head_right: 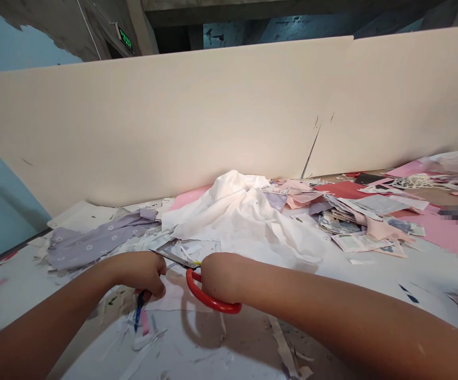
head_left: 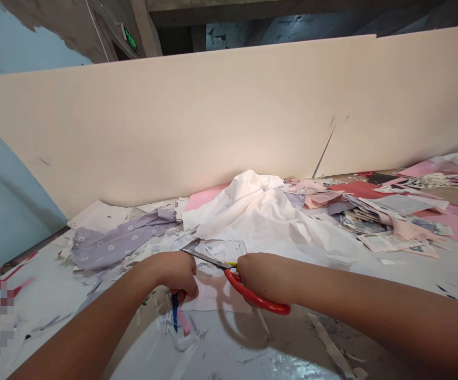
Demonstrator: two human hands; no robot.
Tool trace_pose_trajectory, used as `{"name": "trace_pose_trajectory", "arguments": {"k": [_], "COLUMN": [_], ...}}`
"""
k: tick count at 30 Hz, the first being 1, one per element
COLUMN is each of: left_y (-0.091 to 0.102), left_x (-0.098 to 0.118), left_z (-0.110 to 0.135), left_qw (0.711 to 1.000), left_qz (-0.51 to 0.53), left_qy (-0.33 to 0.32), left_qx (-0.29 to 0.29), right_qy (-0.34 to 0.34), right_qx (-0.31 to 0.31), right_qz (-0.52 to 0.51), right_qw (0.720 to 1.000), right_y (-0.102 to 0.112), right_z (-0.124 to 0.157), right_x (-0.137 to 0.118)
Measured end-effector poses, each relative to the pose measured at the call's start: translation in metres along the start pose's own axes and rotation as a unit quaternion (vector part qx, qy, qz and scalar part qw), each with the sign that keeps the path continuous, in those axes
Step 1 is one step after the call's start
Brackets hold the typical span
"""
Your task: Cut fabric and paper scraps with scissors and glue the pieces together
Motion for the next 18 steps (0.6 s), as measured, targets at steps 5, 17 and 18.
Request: {"name": "trace_pose_trajectory", "arguments": {"k": [5,17,18], "left_y": [0.001,0.007,0.011], "left_x": [0.003,-0.015,-0.017], "left_z": [0.003,0.01,0.013], "left_qw": [1.0,1.0,0.999], "left_qz": [-0.001,0.009,0.009], "left_qy": [0.002,0.024,0.027], "left_qx": [0.001,0.005,0.016], "right_qy": [-0.034,-0.096,-0.09], "right_qx": [-0.023,0.065,0.07], "right_qz": [0.084,-0.094,-0.107], "right_qw": [0.996,0.989,0.988], "right_y": [-0.002,0.027,0.026], "right_z": [0.003,0.015,0.014], "right_x": [-0.002,0.025,0.028]}}
Point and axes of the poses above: each hand's wrist, its own z-axis away from the middle knuckle, its own y-axis out of the back of the hand, x = y × z, the point moved 5 cm from there along -z, towards the middle knuckle, and after that the axes turned 10 degrees about -z, right-handed, at the moved point
